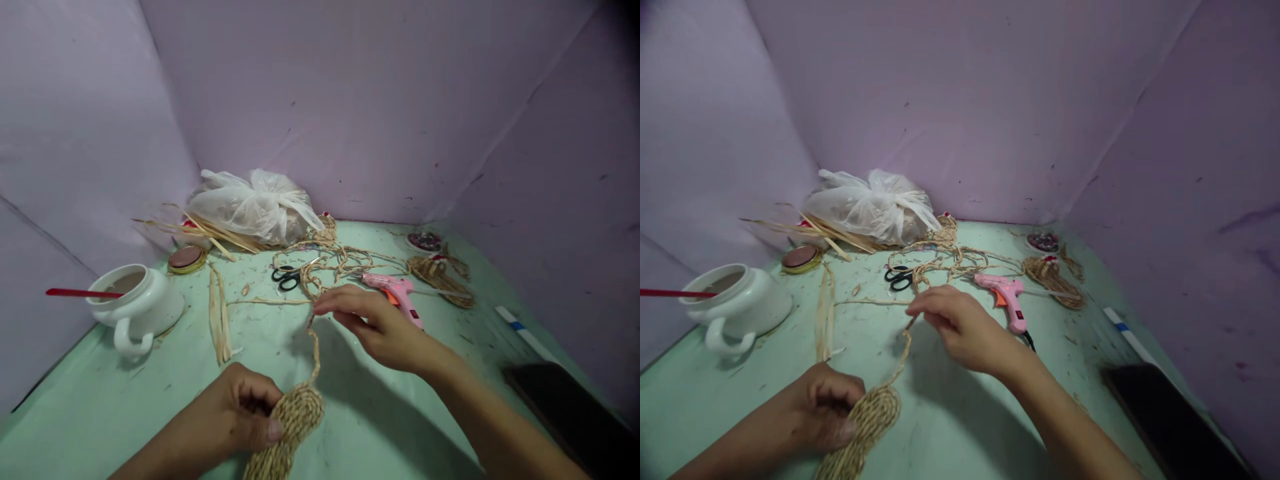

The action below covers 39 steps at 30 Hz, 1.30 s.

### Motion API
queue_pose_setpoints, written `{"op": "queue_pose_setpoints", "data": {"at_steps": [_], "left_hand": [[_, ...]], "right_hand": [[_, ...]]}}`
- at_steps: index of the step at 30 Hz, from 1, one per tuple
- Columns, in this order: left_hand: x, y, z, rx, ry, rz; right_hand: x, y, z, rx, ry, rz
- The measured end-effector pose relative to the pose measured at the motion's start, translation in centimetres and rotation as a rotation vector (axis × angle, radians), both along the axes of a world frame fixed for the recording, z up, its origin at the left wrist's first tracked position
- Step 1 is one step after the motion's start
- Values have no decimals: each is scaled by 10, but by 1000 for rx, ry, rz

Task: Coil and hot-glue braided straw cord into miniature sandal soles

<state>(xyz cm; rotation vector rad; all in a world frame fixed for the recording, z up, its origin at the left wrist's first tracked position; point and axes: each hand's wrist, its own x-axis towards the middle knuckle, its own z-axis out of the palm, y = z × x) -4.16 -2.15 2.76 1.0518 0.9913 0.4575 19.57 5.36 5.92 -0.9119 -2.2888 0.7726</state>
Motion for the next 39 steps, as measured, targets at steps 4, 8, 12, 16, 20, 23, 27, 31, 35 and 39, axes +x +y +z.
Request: {"op": "queue_pose_setpoints", "data": {"at_steps": [4, 8, 12, 16, 20, 23, 27, 31, 35, 39], "left_hand": [[-3, 0, 1, 38, 7, -17], [-9, -1, 2, 13, -21, -37], [-17, -2, 9, -33, -80, -65], [-27, -1, 17, -55, -156, -54], [-31, 2, 17, -8, -201, -29], [-27, 2, 15, -21, -195, 2], [-17, 2, 14, -49, -142, 124], [-10, 4, 13, -64, -59, 136], [-11, 6, 11, -64, 10, 138], [-13, 6, 11, -40, 42, 71]], "right_hand": [[-23, 15, 8, 37, -167, 324], [-31, 26, 8, 58, -340, 452], [-31, 38, 2, 145, -499, 459], [-24, 57, -6, 288, -558, 372], [-14, 74, 1, 427, -529, 137], [-9, 78, 17, 524, -432, -220], [-17, 73, 20, 555, -285, -568], [-31, 52, -20, 431, -287, -541], [-23, 22, -55, 263, -315, -456], [3, 9, -52, 167, -238, -542]]}}
